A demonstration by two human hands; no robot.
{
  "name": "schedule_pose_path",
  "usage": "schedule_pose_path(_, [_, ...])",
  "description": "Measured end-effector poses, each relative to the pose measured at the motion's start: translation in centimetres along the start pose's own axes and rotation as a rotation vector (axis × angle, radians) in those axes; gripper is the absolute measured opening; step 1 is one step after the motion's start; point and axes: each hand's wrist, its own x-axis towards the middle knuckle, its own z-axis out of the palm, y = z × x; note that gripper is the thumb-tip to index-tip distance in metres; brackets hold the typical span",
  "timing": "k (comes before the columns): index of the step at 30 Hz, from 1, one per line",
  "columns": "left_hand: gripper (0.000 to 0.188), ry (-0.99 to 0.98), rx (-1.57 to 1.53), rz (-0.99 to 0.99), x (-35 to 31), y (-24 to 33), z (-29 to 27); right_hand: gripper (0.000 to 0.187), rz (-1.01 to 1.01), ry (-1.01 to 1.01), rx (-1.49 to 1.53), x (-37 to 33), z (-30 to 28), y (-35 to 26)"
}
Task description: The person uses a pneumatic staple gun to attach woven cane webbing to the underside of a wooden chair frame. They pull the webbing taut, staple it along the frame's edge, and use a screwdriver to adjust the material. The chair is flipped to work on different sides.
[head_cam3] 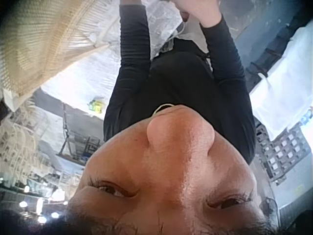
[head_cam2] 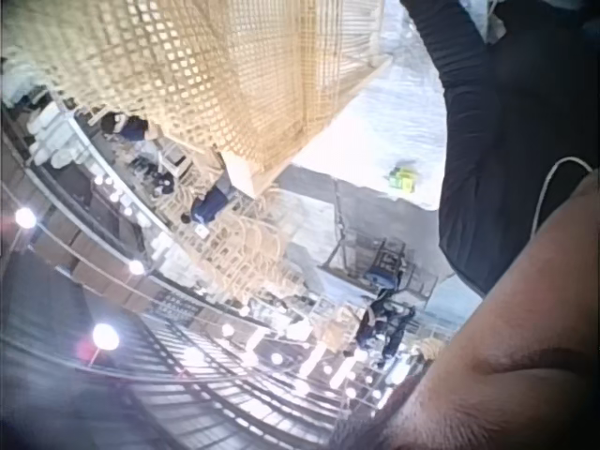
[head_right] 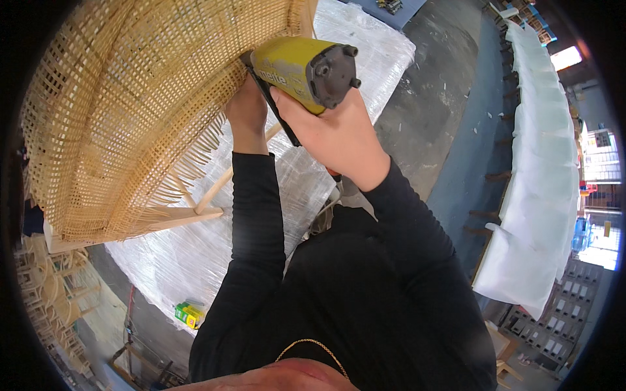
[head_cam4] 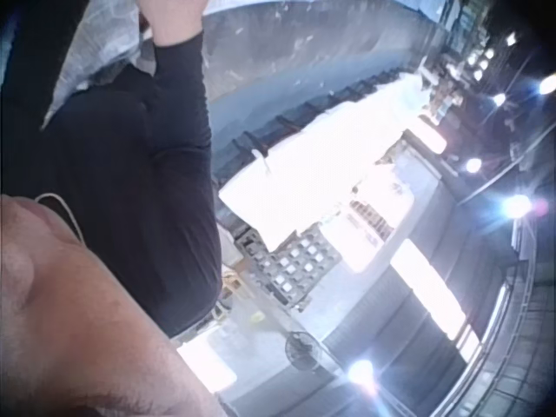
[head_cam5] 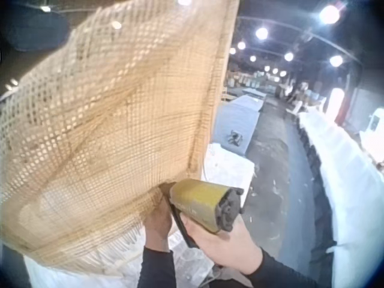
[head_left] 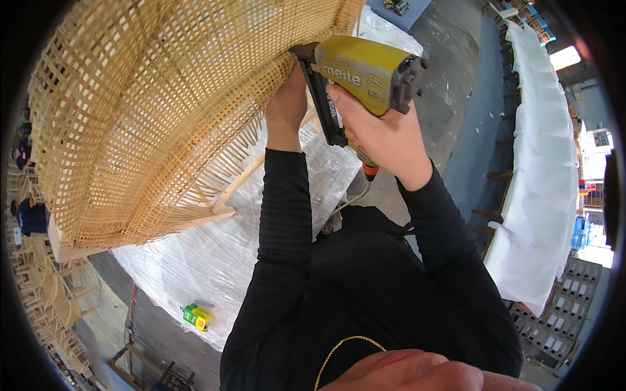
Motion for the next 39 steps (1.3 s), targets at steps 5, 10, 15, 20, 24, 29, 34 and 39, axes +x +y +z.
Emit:
schedule_pose_path(5, [0.043,-0.017,-0.838,-0.404,1.5,3.9,-2.0,0.03,0.321,-0.049,0.363,-1.5,-3.3,0.5])
schedule_pose_path(10, [0.048,0.211,-0.964,-0.29,1.4,3.4,-0.8,0.033,0.358,-0.106,0.593,-2.5,-6.1,2.4])
schedule_pose_path(15, [0.044,0.339,-0.957,-0.298,0.8,3.5,-0.5,0.036,0.321,-0.156,0.499,-1.6,-5.9,4.3])
schedule_pose_path(20, [0.037,0.392,-0.927,-0.377,0.1,3.8,-0.6,0.031,-0.285,-0.136,0.065,1.1,-2.9,4.6])
schedule_pose_path(24, [0.029,0.363,-0.611,-0.333,0.0,0.3,0.5,0.035,-0.267,-0.189,0.092,2.1,-2.1,4.3])
schedule_pose_path(29, [0.028,0.312,-0.439,-0.227,-0.9,0.2,0.4,0.034,-0.346,-0.168,0.039,2.8,-1.8,4.7])
schedule_pose_path(34, [0.03,0.276,-0.748,-0.431,-0.5,2.4,-0.7,0.031,-0.231,-0.109,0.082,2.1,-1.0,3.9])
schedule_pose_path(39, [0.033,0.225,-0.81,-0.466,-0.4,3.6,-1.4,0.023,-0.368,-0.076,-0.042,1.8,-0.4,4.8])
